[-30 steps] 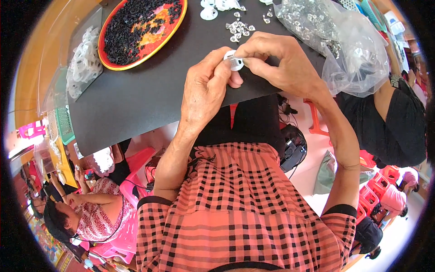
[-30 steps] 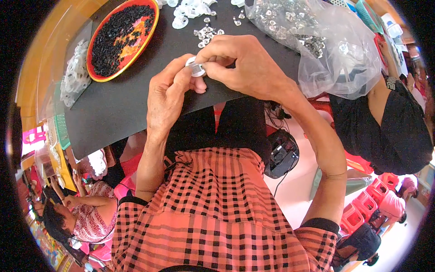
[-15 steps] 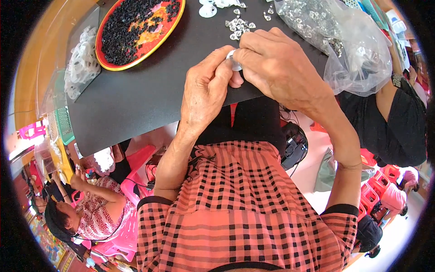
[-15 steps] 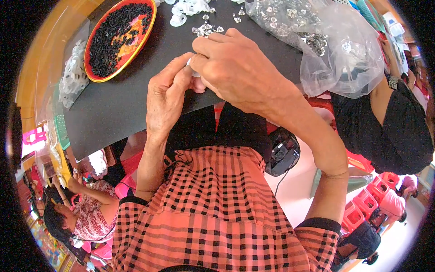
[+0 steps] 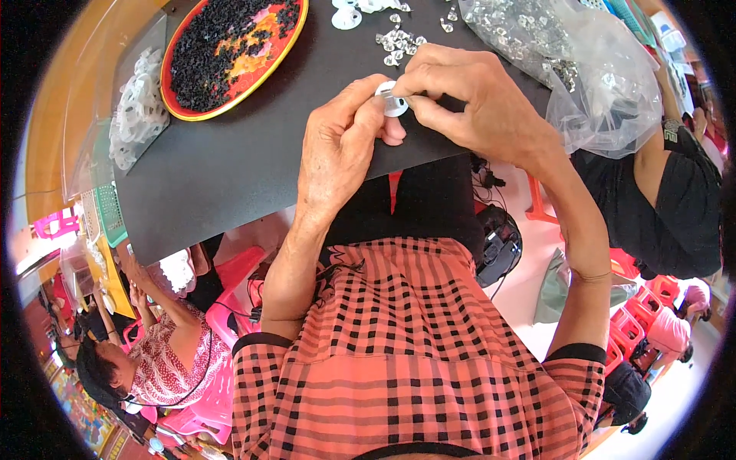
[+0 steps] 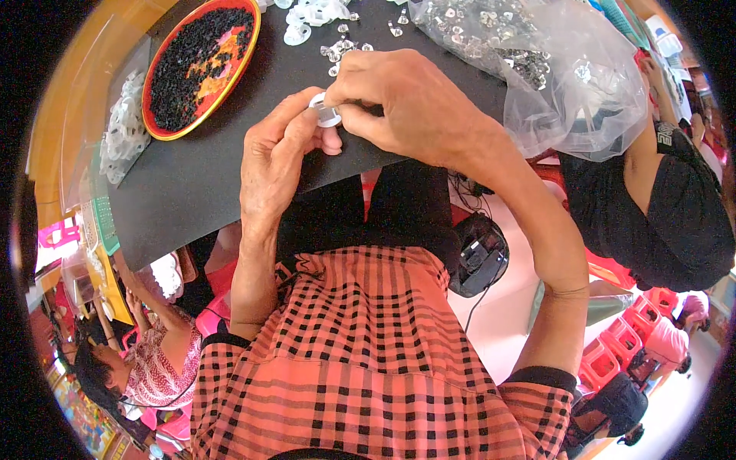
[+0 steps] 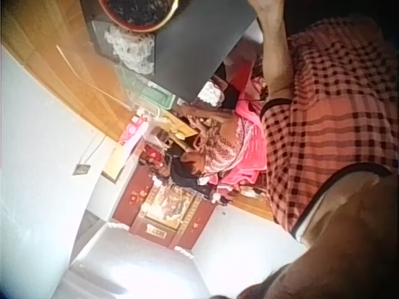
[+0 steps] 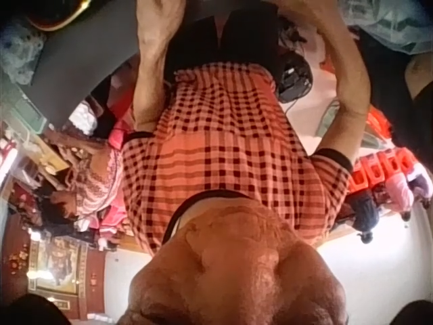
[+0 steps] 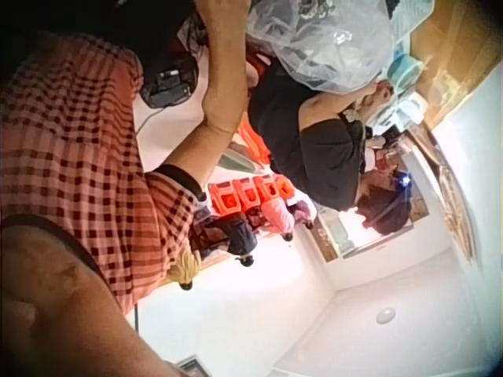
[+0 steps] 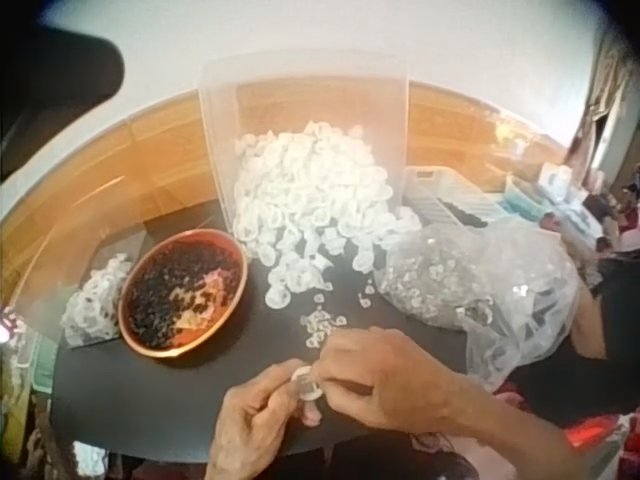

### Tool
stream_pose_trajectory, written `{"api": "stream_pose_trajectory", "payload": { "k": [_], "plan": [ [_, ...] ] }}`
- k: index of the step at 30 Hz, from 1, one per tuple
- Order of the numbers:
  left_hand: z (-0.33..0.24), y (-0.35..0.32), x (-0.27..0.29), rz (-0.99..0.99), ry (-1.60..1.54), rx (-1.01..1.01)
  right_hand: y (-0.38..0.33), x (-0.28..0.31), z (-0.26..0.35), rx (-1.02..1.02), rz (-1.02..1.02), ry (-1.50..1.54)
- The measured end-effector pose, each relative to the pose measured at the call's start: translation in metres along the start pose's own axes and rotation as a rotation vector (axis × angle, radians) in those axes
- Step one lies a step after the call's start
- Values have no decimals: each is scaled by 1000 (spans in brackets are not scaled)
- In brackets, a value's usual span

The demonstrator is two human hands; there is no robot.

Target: Manually assembling small plastic and metal components into a base at a workbench.

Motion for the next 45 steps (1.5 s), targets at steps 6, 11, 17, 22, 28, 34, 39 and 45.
{"api": "stream_pose_trajectory", "payload": {
  "k": [6,11,17,22,28,34,39,45],
  "plan": [
    [-4,-2,-2,1,96,-32,4,-3,23,168,-19,-351],
    [2,0,0,10,-113,-2,3,2,-4,-126,-4,84],
    [8,3,5,5,-156,46,2,-3,14,3,-72,-108],
    [2,0,3,-2,-155,7,0,-3,22,71,-175,-309],
    [7,1,4,52,-331,67,-4,-1,15,71,-203,-184],
    [4,0,-3,195,-595,141,-3,3,8,14,-265,59],
    [10,0,-8,256,-738,174,-3,1,9,33,-308,41],
    [12,0,-6,251,-766,181,-3,4,9,19,-284,21]
  ]
}}
Point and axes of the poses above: each hand's wrist, its own y-axis towards the middle knuckle, its own x-axis out of the back of the hand, z = x × y, the point moved 8 cm from there along y, towards the middle knuckle
